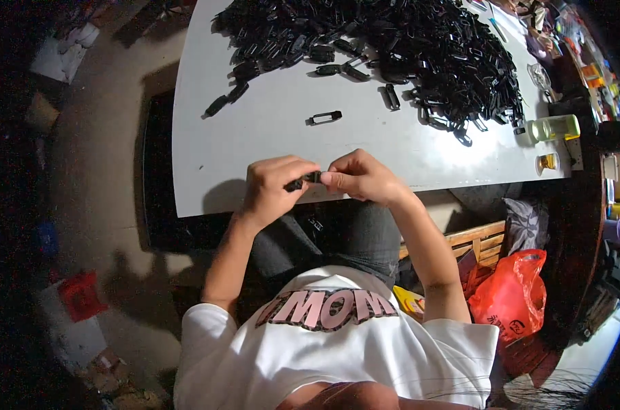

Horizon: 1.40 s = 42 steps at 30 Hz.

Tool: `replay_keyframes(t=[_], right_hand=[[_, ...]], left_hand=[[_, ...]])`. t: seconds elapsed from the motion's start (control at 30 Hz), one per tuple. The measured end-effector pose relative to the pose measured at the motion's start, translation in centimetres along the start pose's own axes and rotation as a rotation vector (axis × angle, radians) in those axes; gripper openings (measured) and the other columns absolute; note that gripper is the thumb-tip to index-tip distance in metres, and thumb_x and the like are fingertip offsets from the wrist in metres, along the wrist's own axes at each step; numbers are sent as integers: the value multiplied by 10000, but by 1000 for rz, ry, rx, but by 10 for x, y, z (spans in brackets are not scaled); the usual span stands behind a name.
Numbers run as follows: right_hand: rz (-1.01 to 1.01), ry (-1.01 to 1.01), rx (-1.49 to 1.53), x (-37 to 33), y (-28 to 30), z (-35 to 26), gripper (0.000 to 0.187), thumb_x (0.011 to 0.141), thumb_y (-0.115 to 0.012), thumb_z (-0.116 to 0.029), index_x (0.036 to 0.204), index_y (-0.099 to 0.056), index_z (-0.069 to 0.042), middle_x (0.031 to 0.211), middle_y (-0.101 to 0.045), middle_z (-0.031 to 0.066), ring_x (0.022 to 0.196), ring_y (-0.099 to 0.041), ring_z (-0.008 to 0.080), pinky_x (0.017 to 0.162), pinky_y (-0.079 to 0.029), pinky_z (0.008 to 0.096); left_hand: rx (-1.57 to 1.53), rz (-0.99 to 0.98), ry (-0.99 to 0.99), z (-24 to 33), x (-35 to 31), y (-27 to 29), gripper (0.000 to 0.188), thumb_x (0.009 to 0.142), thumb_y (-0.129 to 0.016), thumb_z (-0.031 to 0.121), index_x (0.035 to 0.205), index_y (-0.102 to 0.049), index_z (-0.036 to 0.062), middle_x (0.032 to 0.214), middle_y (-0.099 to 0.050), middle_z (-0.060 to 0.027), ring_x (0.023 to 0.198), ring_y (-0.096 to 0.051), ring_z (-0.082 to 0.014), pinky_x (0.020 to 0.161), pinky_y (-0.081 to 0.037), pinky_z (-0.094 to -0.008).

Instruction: Assembling small black plastic clips by snapping two separate components together.

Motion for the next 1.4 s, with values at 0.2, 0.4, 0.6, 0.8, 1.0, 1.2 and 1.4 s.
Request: replay_keyframes(t=[0.2,0.4,0.6,0.8,1.0,1.2,1.4], right_hand=[[133,-39,-409,-13,-8,-3,395,846,-594,-383,946,-614,-2,579,-594,34,599,-579,106,524,-446,233],[-54,62,271,-28,-29,68,393,868,-561,-397,645,-517,-77,500,-437,-36,414,-382,47,380,-274,205],[97,151,-220,-41,-40,94,419,860,-558,-388,607,-570,-55,479,-498,61,396,-450,200,398,-350,311],[483,357,-1073,-31,-24,30,222,818,-573,-270,840,-637,-59,718,-594,146,640,-562,338,604,-471,399],[963,756,-1460,46,19,-3,243,746,-585,-123,978,-595,-50,1009,-567,117,910,-525,301,702,-463,353],[807,578,-1359,54,29,12,206,764,-576,-108,957,-595,-39,935,-599,104,799,-551,290,666,-459,351],[400,357,-67,19,-1,14,228,915,-515,-245,917,-543,-18,660,-480,-39,560,-418,36,478,-345,189]], left_hand=[[-119,-78,-16,-1,-17,-13,329,548,-709,-14,867,-647,34,827,-644,-113,744,-630,-243,659,-488,-314],[-361,-57,-5,7,-35,-31,288,612,-752,16,881,-653,47,846,-622,-89,787,-596,-208,702,-469,-301],[-423,-248,206,5,-61,-52,291,624,-751,37,896,-646,42,867,-623,-78,795,-597,-233,703,-470,-307],[122,-35,95,-33,-43,5,227,724,-653,31,949,-626,32,994,-613,-119,936,-571,-287,838,-453,-373],[729,338,160,-107,17,74,273,778,-579,22,1052,-582,30,1051,-580,-167,994,-532,-329,894,-401,-399],[630,239,242,-114,-2,71,284,810,-548,24,1094,-553,23,1045,-576,-156,921,-570,-280,780,-463,-341],[-448,112,407,-52,-18,23,275,795,-553,-57,1065,-547,-4,1201,-463,-110,852,-588,-146,692,-510,-244]])
Point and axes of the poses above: each hand's wrist, its own x-axis towards the middle knuckle, its own y-axis out of the back of the hand, z = x × y, the point moved 3 cm from there along x, towards the middle knuckle
